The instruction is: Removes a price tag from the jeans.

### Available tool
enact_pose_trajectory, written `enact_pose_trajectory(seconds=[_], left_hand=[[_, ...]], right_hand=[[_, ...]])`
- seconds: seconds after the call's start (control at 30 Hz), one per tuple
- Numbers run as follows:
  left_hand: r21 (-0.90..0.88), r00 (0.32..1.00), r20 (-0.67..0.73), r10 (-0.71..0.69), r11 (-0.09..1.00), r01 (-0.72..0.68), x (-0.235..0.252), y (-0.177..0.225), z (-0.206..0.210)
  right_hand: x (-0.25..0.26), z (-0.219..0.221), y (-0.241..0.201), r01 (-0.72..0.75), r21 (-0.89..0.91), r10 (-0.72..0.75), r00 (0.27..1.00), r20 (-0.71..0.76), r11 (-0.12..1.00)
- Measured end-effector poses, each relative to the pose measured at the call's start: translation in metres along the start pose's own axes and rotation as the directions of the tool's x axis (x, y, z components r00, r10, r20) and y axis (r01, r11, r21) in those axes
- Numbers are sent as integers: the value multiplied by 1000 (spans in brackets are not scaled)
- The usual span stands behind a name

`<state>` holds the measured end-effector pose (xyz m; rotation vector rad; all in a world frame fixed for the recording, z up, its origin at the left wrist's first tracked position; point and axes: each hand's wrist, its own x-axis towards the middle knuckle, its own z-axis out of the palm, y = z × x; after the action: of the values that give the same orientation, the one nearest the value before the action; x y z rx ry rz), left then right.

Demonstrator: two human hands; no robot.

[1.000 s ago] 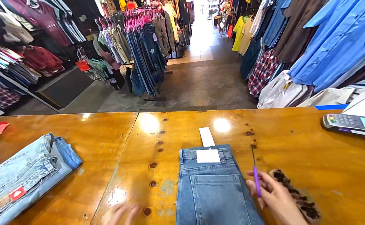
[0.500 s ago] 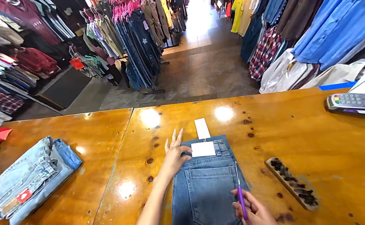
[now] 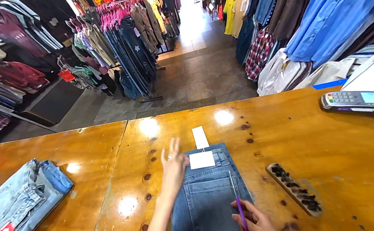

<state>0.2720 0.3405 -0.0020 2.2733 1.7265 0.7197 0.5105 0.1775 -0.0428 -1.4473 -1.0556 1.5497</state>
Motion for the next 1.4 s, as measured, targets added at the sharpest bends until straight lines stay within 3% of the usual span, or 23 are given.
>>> enact_pose_trajectory(seconds=[0.1,0.13,0.2,0.23,0.3,0.37,0.43,0.53,0.67,0.77,0.97,1.13,1.17,1.23,1.3,1.33,1.4], left_hand=[[-27,967,-170,-188,982,186,33,7,-21],[4,973,-140,-185,982,188,41,14,-20],[-53,988,128,-84,994,92,54,29,-7],[-128,957,290,-16,990,55,59,34,2],[-207,807,588,53,974,87,71,38,19],[-197,714,698,55,973,118,79,34,30],[-222,700,714,36,959,177,82,31,32],[-278,736,677,-4,925,261,80,34,27],[-274,727,686,-33,914,300,78,40,21],[-264,780,625,-38,930,257,74,42,24],[-196,893,436,115,980,-30,64,28,47],[-290,939,340,46,955,58,65,30,48],[-313,941,337,31,946,81,66,32,46],[-352,937,348,11,928,120,68,33,40],[-347,918,397,0,926,150,69,31,36],[-326,903,430,8,934,146,68,29,37],[-253,865,501,36,962,107,67,27,39]], right_hand=[[0,0,1,27,-47,-26,1000,9,999],[0,-1,1,36,-56,-36,999,10,998],[1,-2,-3,41,-82,-40,999,12,996],[2,-3,-7,47,-114,-46,999,14,992],[4,-7,-18,89,-242,-88,996,13,966],[10,-13,-28,151,-398,-164,986,1,905],[18,-17,-31,197,-546,-267,962,-52,814],[31,-18,-36,162,-735,-369,921,-127,658],[45,-19,-39,99,-813,-367,918,-147,574],[47,-20,-44,62,-801,-288,947,-140,595],[41,-23,-42,18,-751,-208,965,-160,661],[39,-28,-50,-26,-683,-79,989,-122,730],[39,-29,-53,-28,-607,-31,996,-85,794],[41,-29,-57,-51,-280,65,997,41,959],[43,-23,-56,-108,97,89,979,185,989],[45,-21,-56,-133,168,94,971,218,977],[49,-19,-56,-127,92,109,977,181,988]])
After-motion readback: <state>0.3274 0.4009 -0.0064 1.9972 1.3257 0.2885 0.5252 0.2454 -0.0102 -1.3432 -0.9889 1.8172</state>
